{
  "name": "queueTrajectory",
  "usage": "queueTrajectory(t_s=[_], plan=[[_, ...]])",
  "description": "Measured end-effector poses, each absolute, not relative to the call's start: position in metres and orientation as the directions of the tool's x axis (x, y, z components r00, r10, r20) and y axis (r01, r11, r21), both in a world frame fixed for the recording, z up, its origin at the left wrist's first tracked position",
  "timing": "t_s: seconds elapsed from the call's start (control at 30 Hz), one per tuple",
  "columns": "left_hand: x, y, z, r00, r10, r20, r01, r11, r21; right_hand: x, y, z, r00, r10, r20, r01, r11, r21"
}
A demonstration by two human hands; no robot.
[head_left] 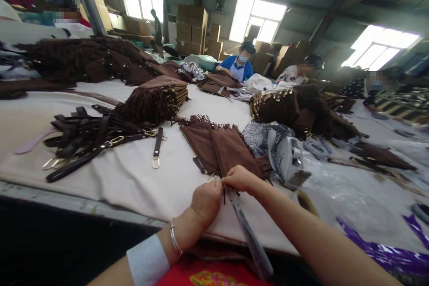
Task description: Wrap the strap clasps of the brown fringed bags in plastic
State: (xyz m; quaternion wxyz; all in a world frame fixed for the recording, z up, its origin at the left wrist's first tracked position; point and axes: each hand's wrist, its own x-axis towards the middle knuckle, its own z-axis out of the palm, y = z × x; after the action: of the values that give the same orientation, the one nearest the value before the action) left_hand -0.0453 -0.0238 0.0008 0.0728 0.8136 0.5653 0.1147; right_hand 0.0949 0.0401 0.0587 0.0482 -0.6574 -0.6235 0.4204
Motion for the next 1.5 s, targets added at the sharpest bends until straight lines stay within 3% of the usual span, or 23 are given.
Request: queueTrajectory(t_s=[0.33, 0.63, 0.83, 1.0, 1.3, 1.5], plan=[[-0.045, -0.024, 0.0, 0.336, 0.935, 0.113, 0.9, -0.354, 0.255, 0.096, 0.036, 0.053, -0.091, 0.877, -0.472, 0.787, -0.227, -0.574], [-0.047, -0.019, 0.004, 0.214, 0.969, 0.126, 0.916, -0.244, 0.319, 0.119, 0.02, 0.062, -0.12, 0.883, -0.454, 0.657, -0.272, -0.703], [-0.048, -0.021, 0.0, 0.278, 0.951, 0.132, 0.908, -0.305, 0.287, 0.111, 0.015, 0.068, -0.15, 0.913, -0.38, 0.593, -0.225, -0.773], [-0.047, -0.025, 0.0, 0.32, 0.935, 0.15, 0.91, -0.348, 0.226, 0.101, 0.026, 0.065, -0.168, 0.886, -0.433, 0.694, -0.205, -0.691], [-0.046, -0.025, 0.001, 0.347, 0.931, 0.117, 0.911, -0.364, 0.195, 0.073, 0.056, 0.078, -0.129, 0.815, -0.565, 0.921, -0.112, -0.373], [-0.045, -0.025, -0.002, 0.263, 0.955, 0.139, 0.929, -0.289, 0.231, 0.072, 0.054, 0.081, -0.152, 0.807, -0.57, 0.932, -0.075, -0.355]])
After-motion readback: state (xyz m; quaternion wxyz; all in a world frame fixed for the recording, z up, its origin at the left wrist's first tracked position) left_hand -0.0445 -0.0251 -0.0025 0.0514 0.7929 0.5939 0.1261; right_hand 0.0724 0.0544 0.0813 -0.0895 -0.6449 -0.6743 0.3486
